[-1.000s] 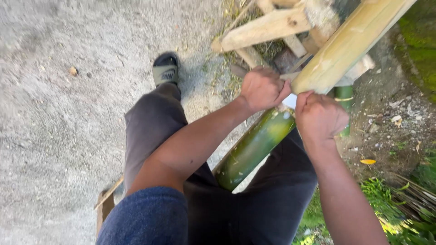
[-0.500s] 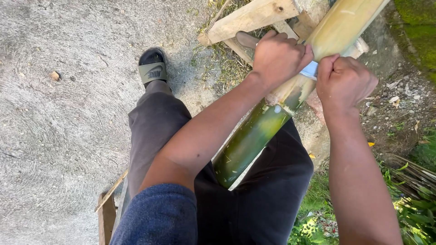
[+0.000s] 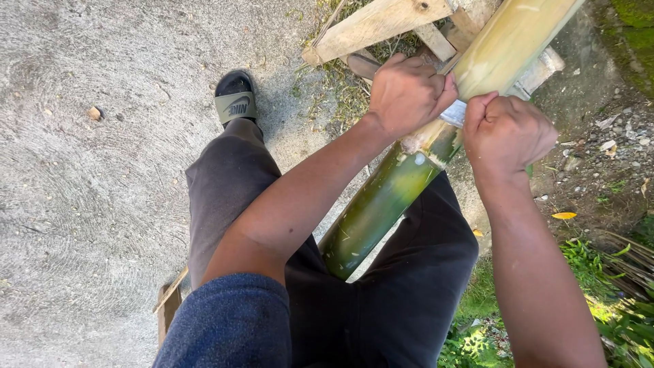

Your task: Shaving or scraping the outer layer of a bamboo pole using a knife.

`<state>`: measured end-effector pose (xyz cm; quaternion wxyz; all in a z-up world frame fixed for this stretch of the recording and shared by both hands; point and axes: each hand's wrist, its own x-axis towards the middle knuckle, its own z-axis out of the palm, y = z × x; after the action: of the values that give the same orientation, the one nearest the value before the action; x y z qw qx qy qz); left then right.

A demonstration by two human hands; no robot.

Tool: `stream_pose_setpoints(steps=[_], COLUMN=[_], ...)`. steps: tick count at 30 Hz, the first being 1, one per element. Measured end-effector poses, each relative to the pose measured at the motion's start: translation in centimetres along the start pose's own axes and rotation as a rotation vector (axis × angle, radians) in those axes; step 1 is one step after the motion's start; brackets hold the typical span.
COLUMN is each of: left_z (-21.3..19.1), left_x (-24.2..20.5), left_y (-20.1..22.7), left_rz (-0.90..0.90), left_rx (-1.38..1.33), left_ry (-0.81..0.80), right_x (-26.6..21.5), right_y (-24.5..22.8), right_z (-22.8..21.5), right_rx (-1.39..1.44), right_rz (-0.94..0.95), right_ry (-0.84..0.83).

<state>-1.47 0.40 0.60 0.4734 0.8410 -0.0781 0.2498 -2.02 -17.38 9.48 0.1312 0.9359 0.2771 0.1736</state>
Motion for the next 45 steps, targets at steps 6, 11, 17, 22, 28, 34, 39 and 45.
stream_pose_setpoints(steps=[6,11,17,22,28,34,39,45], left_z=[-0.5,-2.9,-3.1,-0.7,0.9,-0.2,-0.5,-0.9], left_x=[-1.4,-2.5,-2.7,0.8,1.6,1.2,0.6,0.1], left_y=[-0.2,0.5,1.0,0.6,0.7,0.6,0.5,0.8], left_rz=[0.013,0.043,0.011,0.035,0.002,0.057,0.074,0.046], left_rx=[-0.011,-0.005,0.014,0.086,0.055,0.049,0.071,0.066], left_ry=[-0.037,-0.085,-0.152,-0.187,-0.107,0.013,0.022,0.006], right_x=[-0.5,-2.2,-2.0,-0.8,1.6,0.0,-0.2,-0.3], right_y=[-1.3,-3.8,-3.6,0.4,1.2,0.4,0.1,-0.3], right_z=[-0.7,-2.4,-2.8,0.1,0.4,1.4,1.3,0.9], right_rx=[-0.038,0.008,0.090,0.172,0.139,0.021,0.035,0.017], right_rz=[0.001,0.071,0.091,0.242,0.296,0.158,0.163,0.155], right_ry=[-0.032,-0.030,-0.072,-0.149,-0.197,-0.051,-0.073,-0.107])
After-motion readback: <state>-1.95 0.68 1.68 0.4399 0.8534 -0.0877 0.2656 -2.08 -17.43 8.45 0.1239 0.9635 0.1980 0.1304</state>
